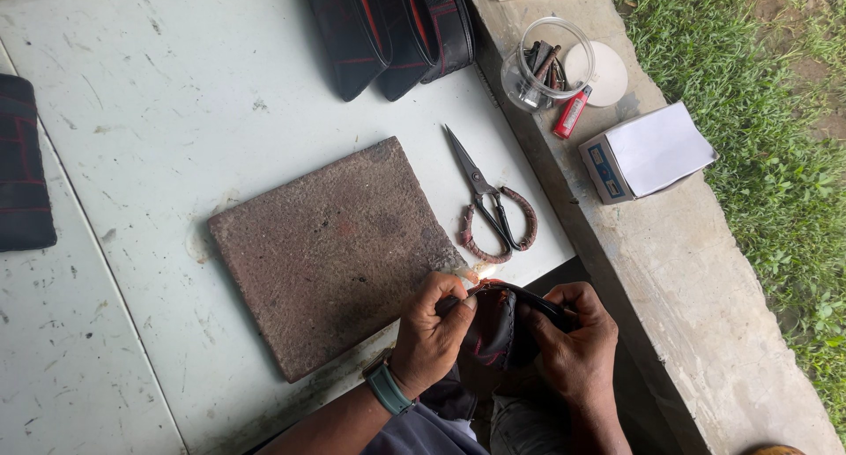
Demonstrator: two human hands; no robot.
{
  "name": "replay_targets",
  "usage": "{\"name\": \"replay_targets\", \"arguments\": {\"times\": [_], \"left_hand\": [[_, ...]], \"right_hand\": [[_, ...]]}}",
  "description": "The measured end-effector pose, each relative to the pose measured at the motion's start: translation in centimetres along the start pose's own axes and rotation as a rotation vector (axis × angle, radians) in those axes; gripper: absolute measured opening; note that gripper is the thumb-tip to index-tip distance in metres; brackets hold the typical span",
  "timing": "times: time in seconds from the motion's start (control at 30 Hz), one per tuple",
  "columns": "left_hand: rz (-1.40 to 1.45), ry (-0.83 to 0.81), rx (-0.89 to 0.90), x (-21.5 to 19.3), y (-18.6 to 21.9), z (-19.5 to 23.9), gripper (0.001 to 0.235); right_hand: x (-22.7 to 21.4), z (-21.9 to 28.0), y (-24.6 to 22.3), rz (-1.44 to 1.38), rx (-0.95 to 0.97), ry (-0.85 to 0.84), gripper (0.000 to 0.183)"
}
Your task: The person hand-sews black pouches with red stitching on a white workbench. They repeatedly stitch the edges, turn the pouches inside out, and use a lighter to melt the thread ends. Finished pouches are stacked on the table.
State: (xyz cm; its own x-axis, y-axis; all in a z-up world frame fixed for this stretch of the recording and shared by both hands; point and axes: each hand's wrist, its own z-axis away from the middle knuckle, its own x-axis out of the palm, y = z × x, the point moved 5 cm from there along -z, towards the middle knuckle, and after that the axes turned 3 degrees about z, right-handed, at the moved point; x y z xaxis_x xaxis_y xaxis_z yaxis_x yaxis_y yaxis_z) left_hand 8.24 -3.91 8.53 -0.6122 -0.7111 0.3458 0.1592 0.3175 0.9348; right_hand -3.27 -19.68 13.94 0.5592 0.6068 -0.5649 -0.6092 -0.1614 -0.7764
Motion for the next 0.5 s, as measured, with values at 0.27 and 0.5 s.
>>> {"name": "replay_targets", "arguments": {"times": [0.27,0.5], "left_hand": [[-0.068,0.014,0.036,-0.24,-0.47,0.32,0.01],[-0.042,0.035,0.025,-0.33,-0.41,0.54,0.012]], "right_hand": [[0.1,-0.07,-0.22,-0.02,-0.027,-0.018,0.019],[0.56,-0.14,-0.32,-0.029,0.022,-0.039,0.019]]}}
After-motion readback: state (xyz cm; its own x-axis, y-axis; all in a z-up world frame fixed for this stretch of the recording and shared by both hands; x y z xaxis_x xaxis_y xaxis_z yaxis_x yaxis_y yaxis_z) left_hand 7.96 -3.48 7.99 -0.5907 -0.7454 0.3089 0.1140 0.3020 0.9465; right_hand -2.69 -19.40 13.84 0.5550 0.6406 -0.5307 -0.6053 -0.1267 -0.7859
